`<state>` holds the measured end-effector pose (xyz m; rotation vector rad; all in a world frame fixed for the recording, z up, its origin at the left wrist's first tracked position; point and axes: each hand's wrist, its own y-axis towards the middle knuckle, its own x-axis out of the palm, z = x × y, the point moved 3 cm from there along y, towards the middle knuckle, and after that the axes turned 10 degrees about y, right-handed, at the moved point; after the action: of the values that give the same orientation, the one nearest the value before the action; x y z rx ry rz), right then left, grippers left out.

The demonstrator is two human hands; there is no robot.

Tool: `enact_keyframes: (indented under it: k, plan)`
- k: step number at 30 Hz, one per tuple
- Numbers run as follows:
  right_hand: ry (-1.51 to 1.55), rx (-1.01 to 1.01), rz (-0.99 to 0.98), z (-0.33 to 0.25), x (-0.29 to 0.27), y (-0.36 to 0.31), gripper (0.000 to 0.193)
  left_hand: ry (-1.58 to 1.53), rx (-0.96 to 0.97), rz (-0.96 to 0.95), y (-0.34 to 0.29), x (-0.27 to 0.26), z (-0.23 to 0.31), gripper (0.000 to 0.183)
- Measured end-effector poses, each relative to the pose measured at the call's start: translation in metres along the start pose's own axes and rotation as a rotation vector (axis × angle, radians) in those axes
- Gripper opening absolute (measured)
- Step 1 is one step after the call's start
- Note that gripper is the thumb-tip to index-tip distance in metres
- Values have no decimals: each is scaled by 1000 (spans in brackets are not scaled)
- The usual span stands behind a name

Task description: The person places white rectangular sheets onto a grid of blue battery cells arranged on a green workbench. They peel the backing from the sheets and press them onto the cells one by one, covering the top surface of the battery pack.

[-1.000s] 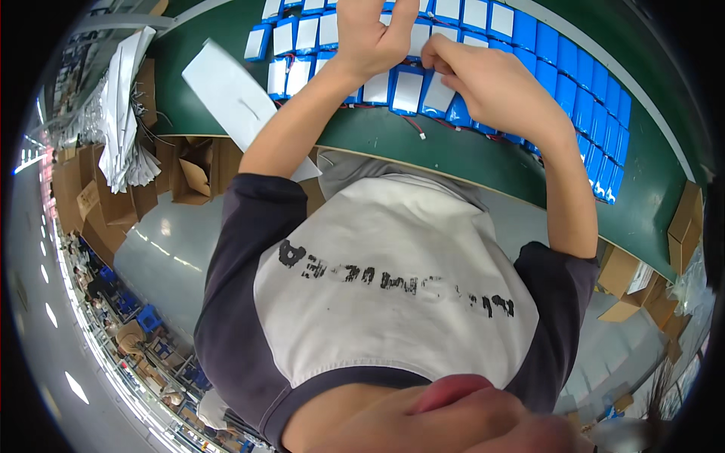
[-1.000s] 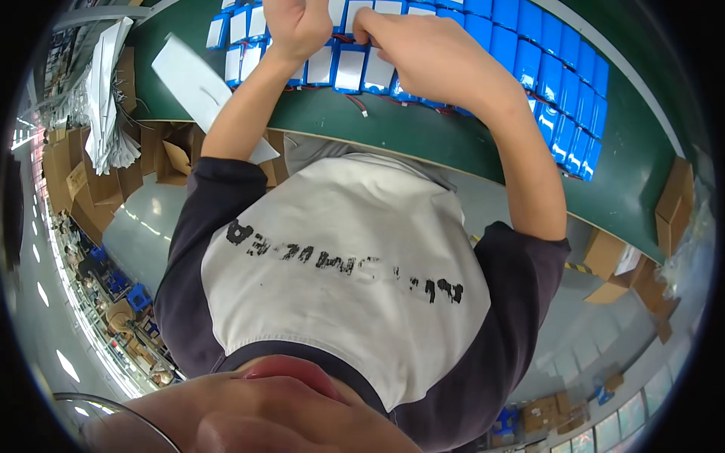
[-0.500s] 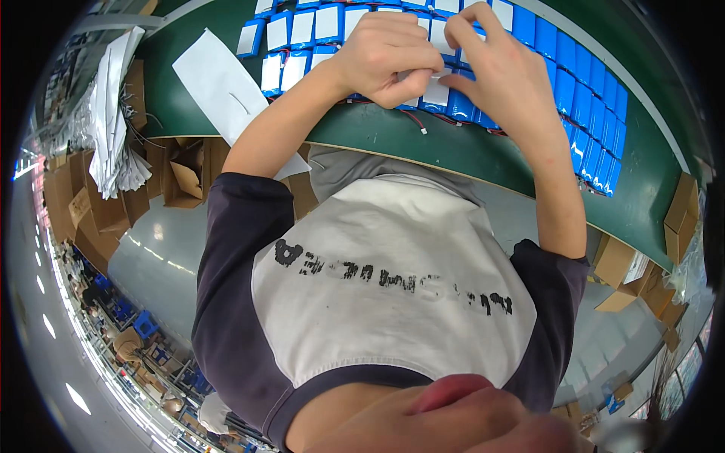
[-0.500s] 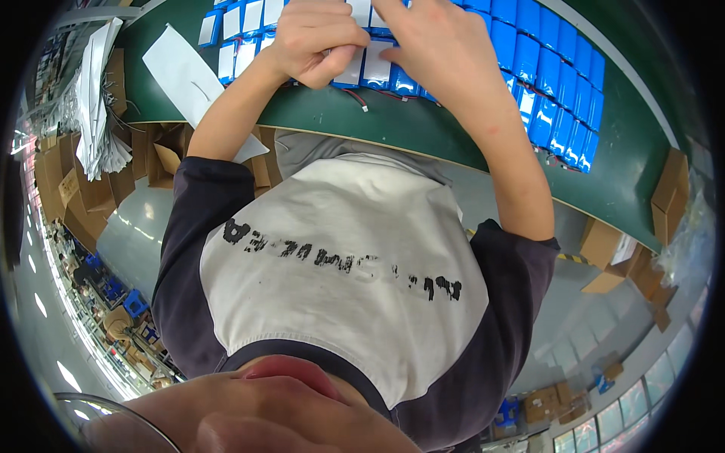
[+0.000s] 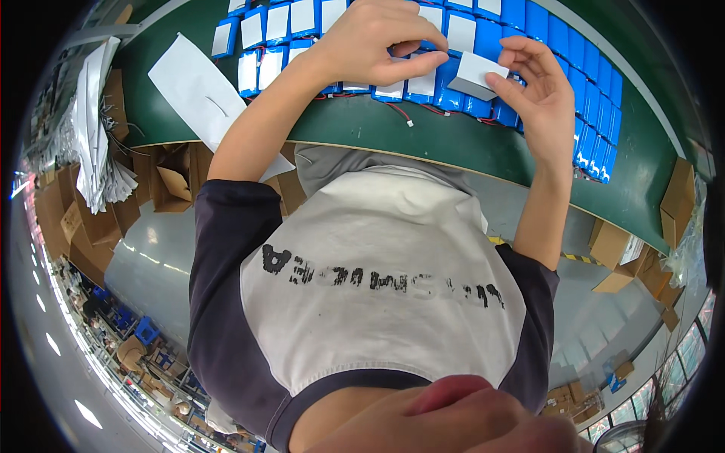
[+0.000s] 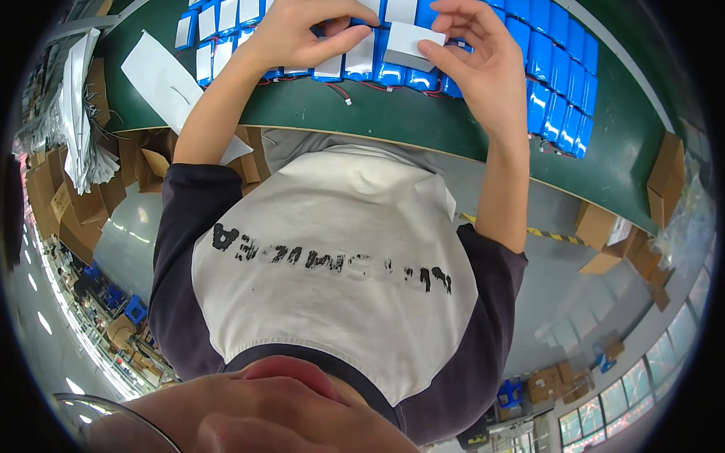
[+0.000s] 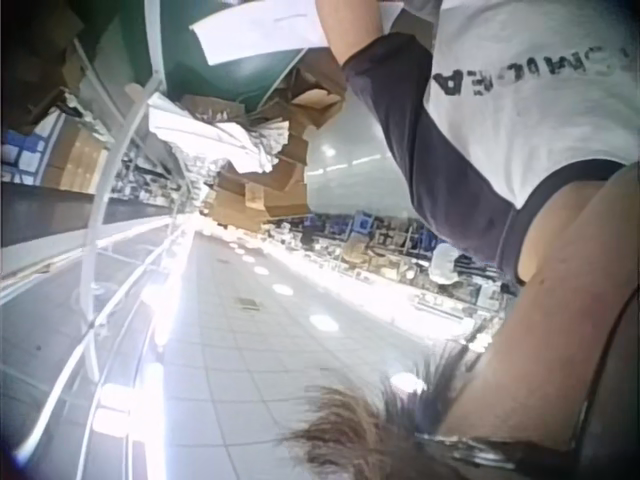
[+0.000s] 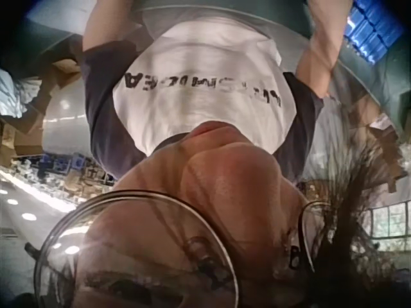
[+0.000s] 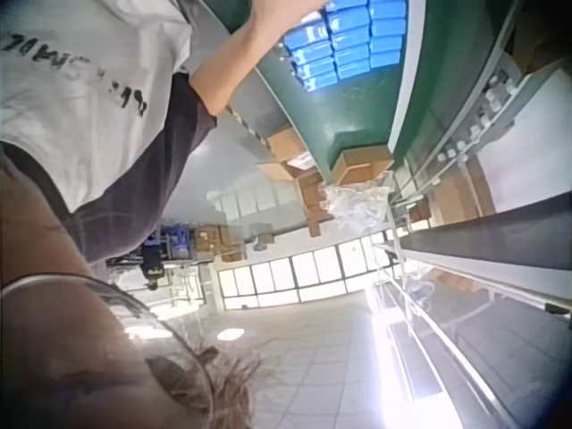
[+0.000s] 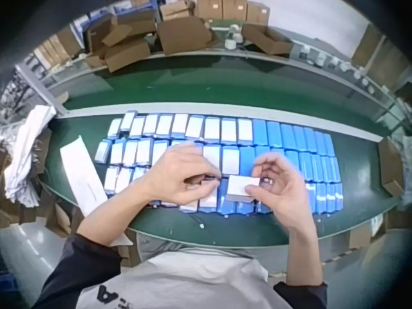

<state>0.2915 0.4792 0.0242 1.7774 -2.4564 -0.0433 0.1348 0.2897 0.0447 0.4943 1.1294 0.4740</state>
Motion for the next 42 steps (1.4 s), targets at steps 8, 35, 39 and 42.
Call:
enact_keyframes:
  k: [8,35,39,42]
  plan:
    - [158,-235,147,3,-5,9,39,-194,-142,-39,-5,17,6,13]
    - [-932,-555,-247,0,47,12,35,-421,109,390,-39,27,-18,53]
    - [-836,-515,-93,0,55,-7,28,-444,61,305,-37,27,-18,50]
    - [-329,-373,84,0,34,-11,27,-324,47,124,-25,14,-9,51]
